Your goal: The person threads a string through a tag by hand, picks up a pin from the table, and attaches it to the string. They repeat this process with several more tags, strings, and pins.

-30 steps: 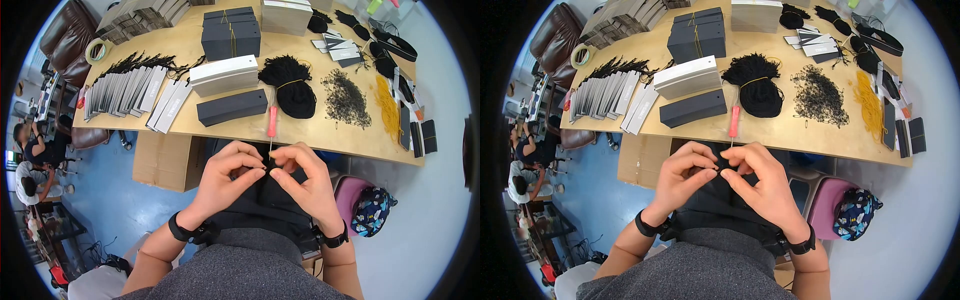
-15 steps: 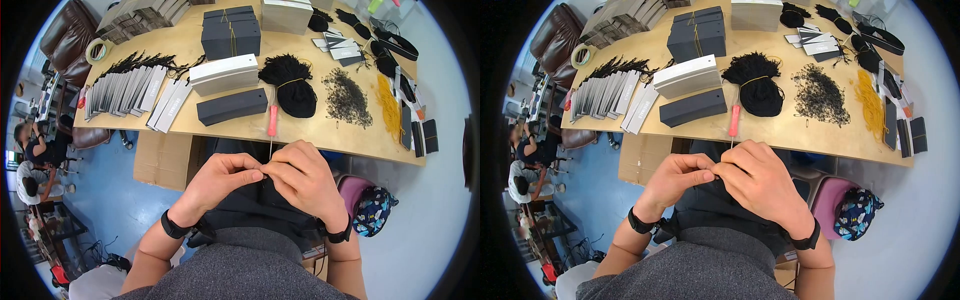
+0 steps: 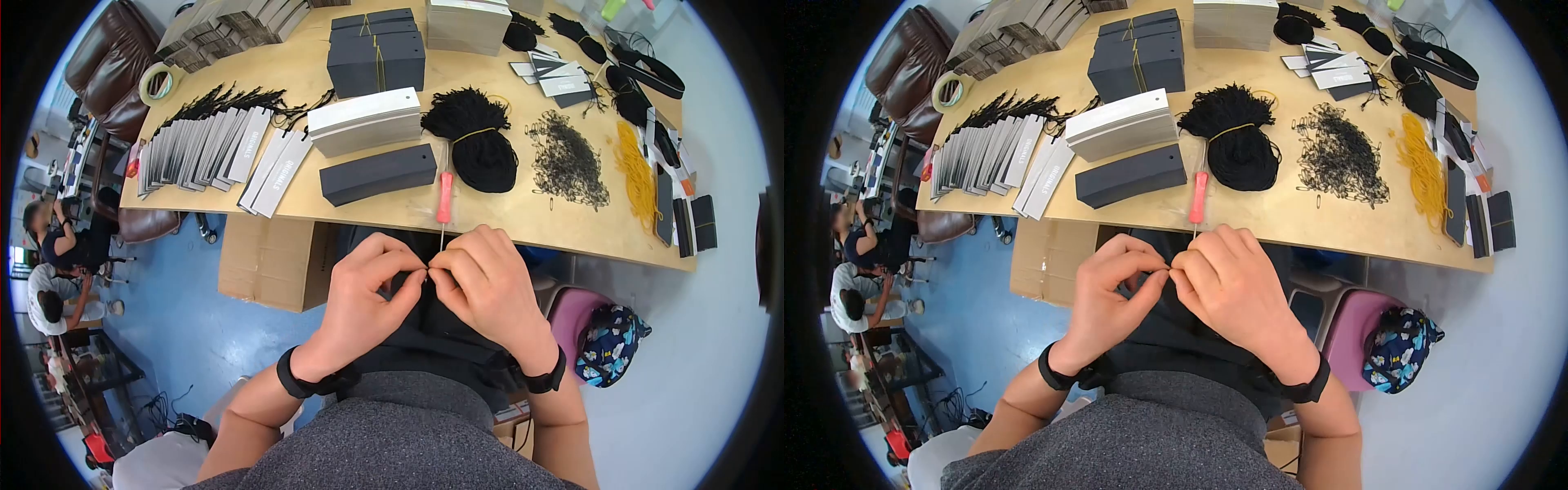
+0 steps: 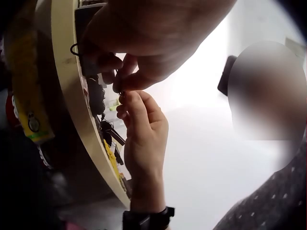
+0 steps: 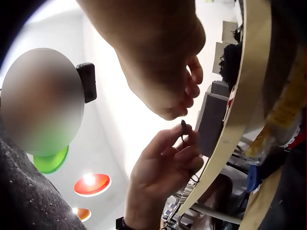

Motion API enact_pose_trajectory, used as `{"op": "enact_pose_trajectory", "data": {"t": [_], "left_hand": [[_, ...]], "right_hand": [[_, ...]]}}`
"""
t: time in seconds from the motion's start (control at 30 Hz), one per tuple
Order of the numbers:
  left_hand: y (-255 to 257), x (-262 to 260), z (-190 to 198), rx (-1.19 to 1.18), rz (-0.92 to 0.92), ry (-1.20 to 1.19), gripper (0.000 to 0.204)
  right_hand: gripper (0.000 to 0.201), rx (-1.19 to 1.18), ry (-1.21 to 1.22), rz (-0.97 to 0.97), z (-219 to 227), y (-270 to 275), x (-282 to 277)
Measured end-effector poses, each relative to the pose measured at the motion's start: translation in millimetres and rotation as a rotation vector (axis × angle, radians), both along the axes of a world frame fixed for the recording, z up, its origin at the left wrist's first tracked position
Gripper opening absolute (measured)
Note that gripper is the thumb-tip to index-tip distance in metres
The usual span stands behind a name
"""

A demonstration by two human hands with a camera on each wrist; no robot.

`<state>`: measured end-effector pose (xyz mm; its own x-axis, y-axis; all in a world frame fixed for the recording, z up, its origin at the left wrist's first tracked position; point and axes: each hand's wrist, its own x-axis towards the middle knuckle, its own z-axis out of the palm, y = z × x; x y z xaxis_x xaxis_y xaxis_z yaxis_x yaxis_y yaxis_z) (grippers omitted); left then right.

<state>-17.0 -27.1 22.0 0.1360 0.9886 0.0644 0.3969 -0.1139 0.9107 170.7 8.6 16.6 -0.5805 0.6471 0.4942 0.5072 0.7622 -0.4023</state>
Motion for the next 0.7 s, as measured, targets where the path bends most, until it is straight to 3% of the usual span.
{"op": "enact_pose_trajectory", "data": {"t": [0.07, 0.13, 0.23, 0.6, 0.7], "left_hand": [[2.8, -0.8, -4.9, -0.011, 0.026, -0.006, 0.004], [5.4, -3.3, -19.8, -0.113, 0.044, -0.279, 0.006], [6.3, -3.3, -21.1, -0.147, 0.038, -0.384, 0.006], [2.5, -2.7, -11.9, -0.220, 0.016, -0.305, 0.010], [3.2, -7.0, -13.0, -0.314, -0.030, -0.382, 0.014]], "right_hand": [[0.023, 0.006, 0.133, -0.113, 1.1, -3.4, -3.1], [0.024, 0.010, 0.170, -0.116, 4.1, -9.0, -3.2], [0.024, 0.023, 0.199, -0.114, 3.7, -11.6, -4.5], [0.024, -0.050, 0.181, -0.237, -3.7, -13.9, -17.8], [0.022, -0.198, 0.279, -0.242, -6.2, -13.0, -16.9]]}}
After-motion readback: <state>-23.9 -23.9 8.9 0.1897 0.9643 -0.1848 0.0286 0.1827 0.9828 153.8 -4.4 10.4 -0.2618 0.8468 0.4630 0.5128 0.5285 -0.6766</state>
